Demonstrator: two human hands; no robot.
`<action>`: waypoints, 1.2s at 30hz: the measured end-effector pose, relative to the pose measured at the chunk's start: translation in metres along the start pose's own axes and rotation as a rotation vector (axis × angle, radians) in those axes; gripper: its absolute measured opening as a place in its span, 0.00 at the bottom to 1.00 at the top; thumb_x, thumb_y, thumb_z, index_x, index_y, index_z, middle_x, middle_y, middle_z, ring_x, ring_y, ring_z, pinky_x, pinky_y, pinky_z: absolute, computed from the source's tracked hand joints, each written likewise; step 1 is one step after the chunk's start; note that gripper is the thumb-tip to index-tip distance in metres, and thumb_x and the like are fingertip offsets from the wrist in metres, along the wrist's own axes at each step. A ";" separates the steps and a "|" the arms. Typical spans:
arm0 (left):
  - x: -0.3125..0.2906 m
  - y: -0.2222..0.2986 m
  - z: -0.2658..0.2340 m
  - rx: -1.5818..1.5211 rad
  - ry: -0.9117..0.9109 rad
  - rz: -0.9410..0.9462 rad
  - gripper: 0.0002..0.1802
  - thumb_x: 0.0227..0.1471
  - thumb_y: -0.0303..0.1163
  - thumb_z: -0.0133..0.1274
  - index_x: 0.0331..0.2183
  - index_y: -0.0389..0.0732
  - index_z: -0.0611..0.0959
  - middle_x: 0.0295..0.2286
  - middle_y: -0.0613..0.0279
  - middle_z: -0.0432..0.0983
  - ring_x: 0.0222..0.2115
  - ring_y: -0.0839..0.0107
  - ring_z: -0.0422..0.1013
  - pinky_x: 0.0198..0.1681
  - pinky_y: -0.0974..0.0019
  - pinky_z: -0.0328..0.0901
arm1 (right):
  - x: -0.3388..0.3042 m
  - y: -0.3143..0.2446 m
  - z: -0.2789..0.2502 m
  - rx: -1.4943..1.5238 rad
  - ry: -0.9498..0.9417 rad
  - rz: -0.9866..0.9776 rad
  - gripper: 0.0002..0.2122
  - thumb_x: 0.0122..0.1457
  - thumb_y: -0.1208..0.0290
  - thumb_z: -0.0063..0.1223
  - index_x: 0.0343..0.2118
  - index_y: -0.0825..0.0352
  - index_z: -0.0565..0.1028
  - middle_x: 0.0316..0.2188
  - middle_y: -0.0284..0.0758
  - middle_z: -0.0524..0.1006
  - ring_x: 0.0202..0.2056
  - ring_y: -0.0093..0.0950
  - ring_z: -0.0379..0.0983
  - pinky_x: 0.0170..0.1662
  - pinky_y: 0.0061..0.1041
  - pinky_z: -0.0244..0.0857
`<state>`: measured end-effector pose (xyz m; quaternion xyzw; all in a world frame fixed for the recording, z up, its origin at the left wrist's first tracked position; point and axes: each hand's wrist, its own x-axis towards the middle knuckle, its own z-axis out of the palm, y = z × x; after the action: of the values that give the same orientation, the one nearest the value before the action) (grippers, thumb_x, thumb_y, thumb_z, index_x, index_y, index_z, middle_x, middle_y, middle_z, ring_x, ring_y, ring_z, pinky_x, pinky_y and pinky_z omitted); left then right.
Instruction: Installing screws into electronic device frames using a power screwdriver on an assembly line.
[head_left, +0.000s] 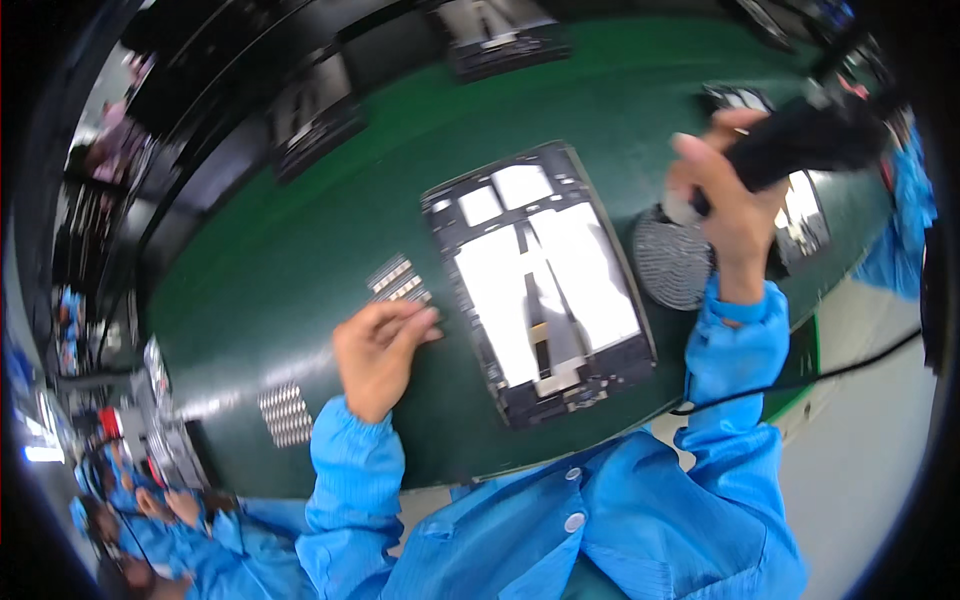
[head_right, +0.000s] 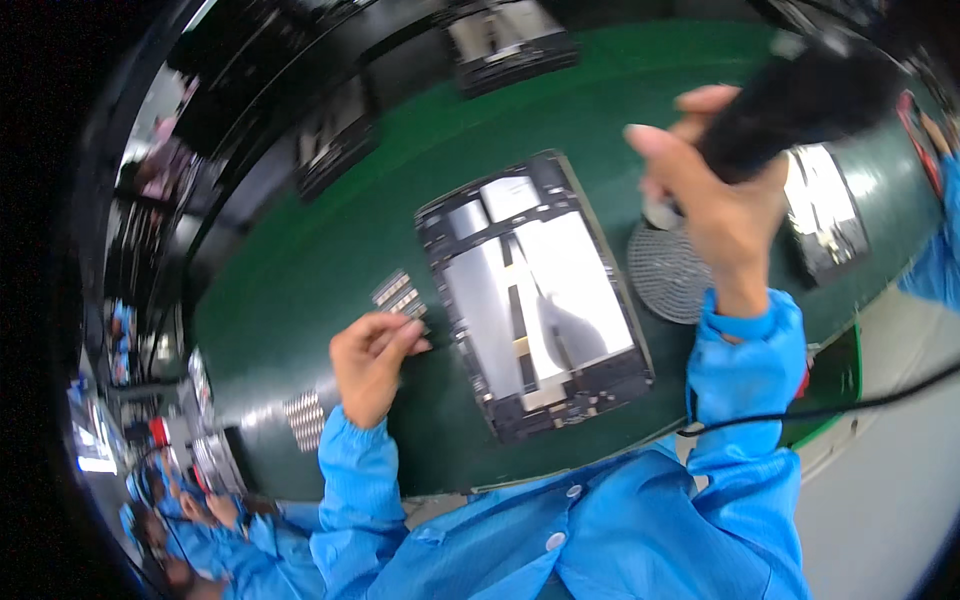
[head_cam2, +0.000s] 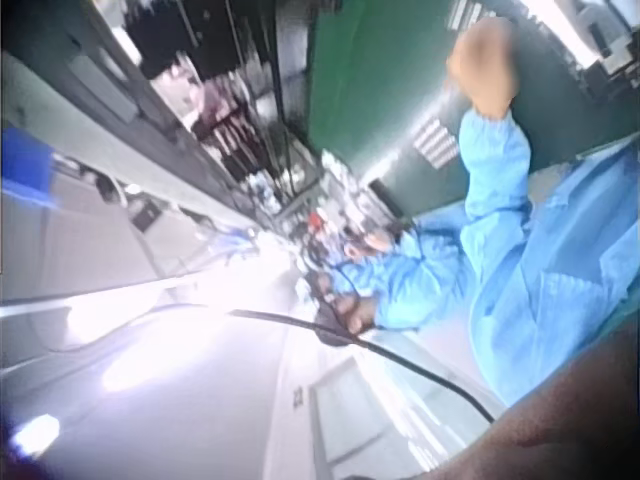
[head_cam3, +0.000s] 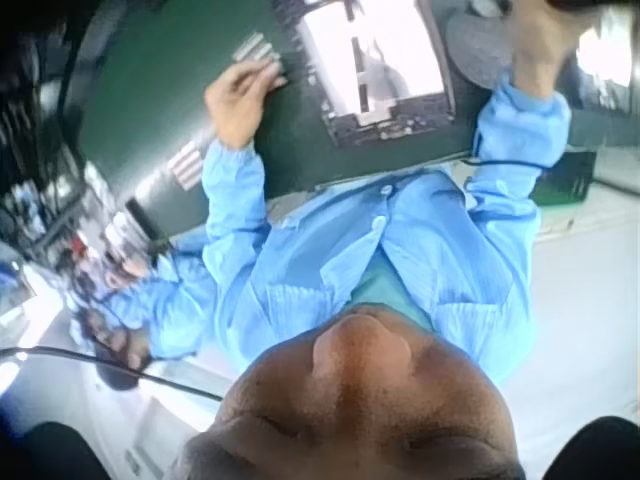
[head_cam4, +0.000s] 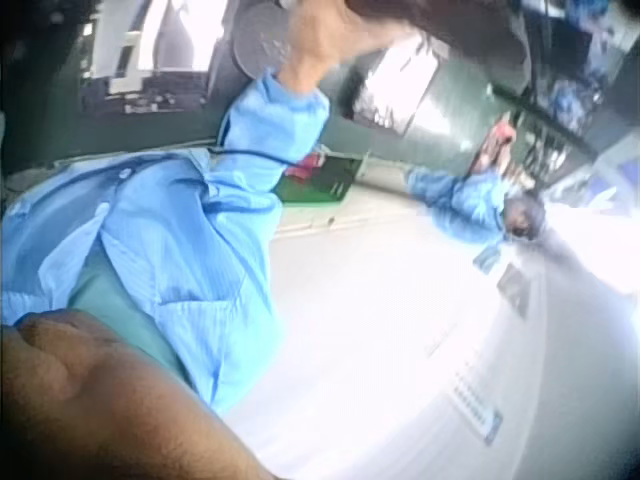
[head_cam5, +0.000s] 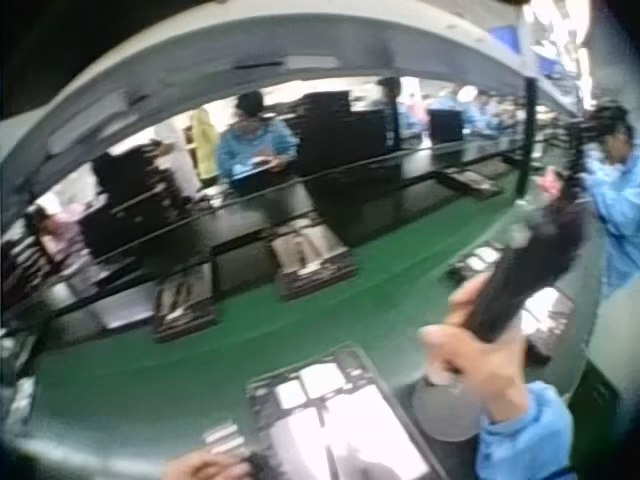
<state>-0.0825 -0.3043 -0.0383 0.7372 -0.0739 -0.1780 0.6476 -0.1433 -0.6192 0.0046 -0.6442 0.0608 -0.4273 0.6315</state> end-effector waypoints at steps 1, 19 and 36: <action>-0.001 0.002 0.002 -0.031 -0.018 -0.023 0.06 0.47 0.17 0.56 0.31 0.28 0.78 0.27 0.54 0.77 0.27 0.69 0.76 0.31 0.72 0.72 | -0.002 -0.004 0.002 0.053 -0.025 -0.045 0.15 0.47 0.80 0.63 0.36 0.69 0.69 0.15 0.31 0.71 0.16 0.20 0.69 0.22 0.18 0.64; 0.031 -0.003 0.015 0.011 -0.157 -0.008 0.07 0.49 0.24 0.57 0.31 0.32 0.79 0.24 0.63 0.76 0.22 0.81 0.71 0.24 0.77 0.66 | -0.033 -0.029 0.123 0.142 -0.519 -0.144 0.18 0.48 0.86 0.57 0.40 0.70 0.63 0.16 0.35 0.73 0.17 0.22 0.71 0.22 0.17 0.65; 0.037 -0.003 0.014 -0.050 -0.142 -0.124 0.06 0.49 0.24 0.56 0.30 0.32 0.76 0.24 0.61 0.74 0.21 0.77 0.73 0.17 0.75 0.67 | -0.050 -0.005 0.162 0.238 -0.469 0.110 0.12 0.43 0.79 0.66 0.30 0.71 0.73 0.14 0.29 0.74 0.19 0.15 0.71 0.23 0.15 0.64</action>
<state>-0.0538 -0.3297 -0.0488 0.7095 -0.0693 -0.2715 0.6466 -0.0756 -0.4639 0.0110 -0.6424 -0.1030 -0.2356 0.7219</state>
